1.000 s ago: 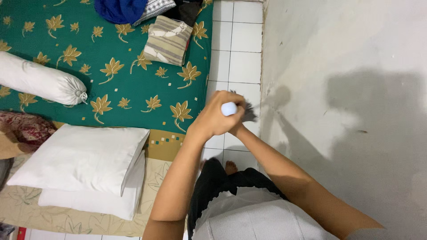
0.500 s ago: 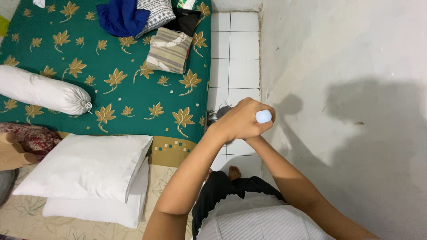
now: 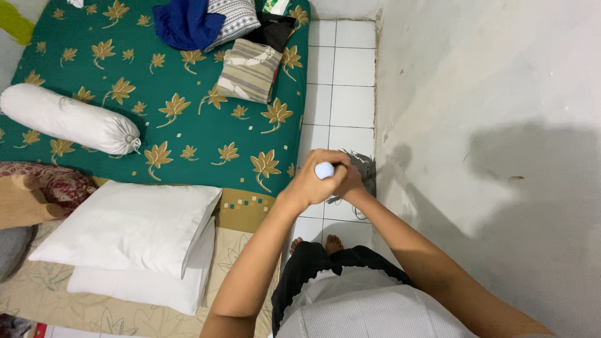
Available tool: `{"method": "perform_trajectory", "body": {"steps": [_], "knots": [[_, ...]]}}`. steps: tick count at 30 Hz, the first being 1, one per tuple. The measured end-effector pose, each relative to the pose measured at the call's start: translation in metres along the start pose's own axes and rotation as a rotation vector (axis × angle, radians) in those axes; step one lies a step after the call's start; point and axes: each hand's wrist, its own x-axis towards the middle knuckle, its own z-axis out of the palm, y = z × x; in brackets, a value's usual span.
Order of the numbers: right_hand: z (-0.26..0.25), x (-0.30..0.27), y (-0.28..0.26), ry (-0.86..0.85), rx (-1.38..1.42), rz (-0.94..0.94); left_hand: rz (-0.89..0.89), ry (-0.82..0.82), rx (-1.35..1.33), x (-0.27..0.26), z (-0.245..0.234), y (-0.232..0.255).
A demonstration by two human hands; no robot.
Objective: The person mops the tiled floor using a string mop, moving it back and forth across the room. The person works around a bed and a wooden cabinet, covering the visible floor area.
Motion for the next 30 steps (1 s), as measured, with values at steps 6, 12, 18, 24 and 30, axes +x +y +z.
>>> {"method": "perform_trajectory", "body": {"steps": [6,12,18,24,30], "knots": [[0.022,0.009,-0.049,-0.095,0.472,-0.232,-0.087,-0.081,0.119,0.012,-0.024,0.031],[0.047,0.003,-0.034,-0.38,1.44,0.041,-0.097,-0.121,0.183,0.021,-0.007,0.049],[0.018,-0.006,-0.062,-0.108,0.596,-0.203,-0.066,-0.215,0.091,0.021,-0.011,0.054],[-0.011,-0.02,-0.064,0.011,0.199,-0.134,-0.009,-0.239,-0.037,0.006,-0.016,0.037],[-0.006,-0.032,-0.035,0.061,0.071,0.065,-0.057,-0.192,-0.091,-0.011,-0.014,0.014]]}}
